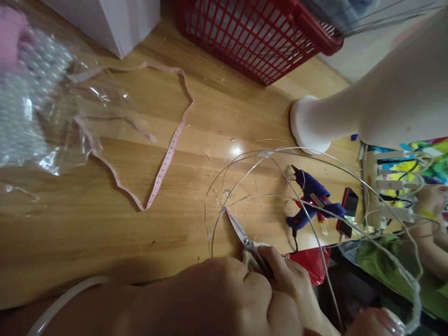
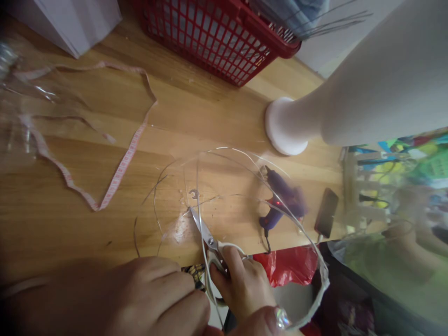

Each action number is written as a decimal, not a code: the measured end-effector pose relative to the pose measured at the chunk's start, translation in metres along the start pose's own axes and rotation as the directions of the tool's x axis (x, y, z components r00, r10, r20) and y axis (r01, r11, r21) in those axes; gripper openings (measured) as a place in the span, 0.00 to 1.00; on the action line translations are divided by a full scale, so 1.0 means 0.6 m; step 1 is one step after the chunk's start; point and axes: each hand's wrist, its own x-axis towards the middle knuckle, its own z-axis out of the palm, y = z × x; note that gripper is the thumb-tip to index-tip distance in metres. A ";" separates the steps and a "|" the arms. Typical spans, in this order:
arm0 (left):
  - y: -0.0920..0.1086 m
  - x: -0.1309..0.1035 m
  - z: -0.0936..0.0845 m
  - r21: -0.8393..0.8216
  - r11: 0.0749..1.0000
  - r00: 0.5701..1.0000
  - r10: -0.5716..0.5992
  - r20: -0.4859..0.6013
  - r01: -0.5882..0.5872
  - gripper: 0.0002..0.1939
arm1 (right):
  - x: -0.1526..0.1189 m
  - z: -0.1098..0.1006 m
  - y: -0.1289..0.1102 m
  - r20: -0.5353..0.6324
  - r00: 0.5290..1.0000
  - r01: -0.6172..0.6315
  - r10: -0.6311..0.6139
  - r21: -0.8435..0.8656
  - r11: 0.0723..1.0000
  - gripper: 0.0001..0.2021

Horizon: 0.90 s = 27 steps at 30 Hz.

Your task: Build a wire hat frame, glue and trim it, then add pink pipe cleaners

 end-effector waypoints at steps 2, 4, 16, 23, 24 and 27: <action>-0.002 0.002 -0.003 0.004 0.999 0.999 0.046 0.015 -0.047 0.14 | 0.001 -0.002 -0.001 -0.026 0.999 -0.045 0.046 0.028 0.999 0.07; -0.001 0.005 -0.007 0.041 0.994 0.995 0.103 0.006 -0.104 0.14 | 0.004 -0.009 -0.001 -0.078 0.993 -0.085 0.088 0.045 0.995 0.06; 0.015 0.013 0.015 0.118 0.991 0.962 0.085 -0.258 -0.055 0.16 | 0.007 -0.010 0.019 -0.109 0.969 -0.217 0.223 0.071 0.974 0.08; -0.012 -0.054 -0.031 0.280 0.934 0.952 -0.144 -0.270 0.220 0.16 | 0.015 -0.014 0.020 -0.081 0.988 -0.127 0.130 0.046 0.991 0.08; -0.018 -0.063 -0.034 0.265 0.915 0.935 -0.237 -0.262 0.306 0.19 | 0.015 -0.012 0.023 -0.092 0.988 -0.125 0.127 0.028 0.992 0.09; -0.031 -0.070 -0.029 0.176 0.901 0.913 -0.365 -0.184 0.396 0.23 | 0.013 -0.003 0.029 -0.098 0.986 -0.135 0.135 0.010 0.991 0.11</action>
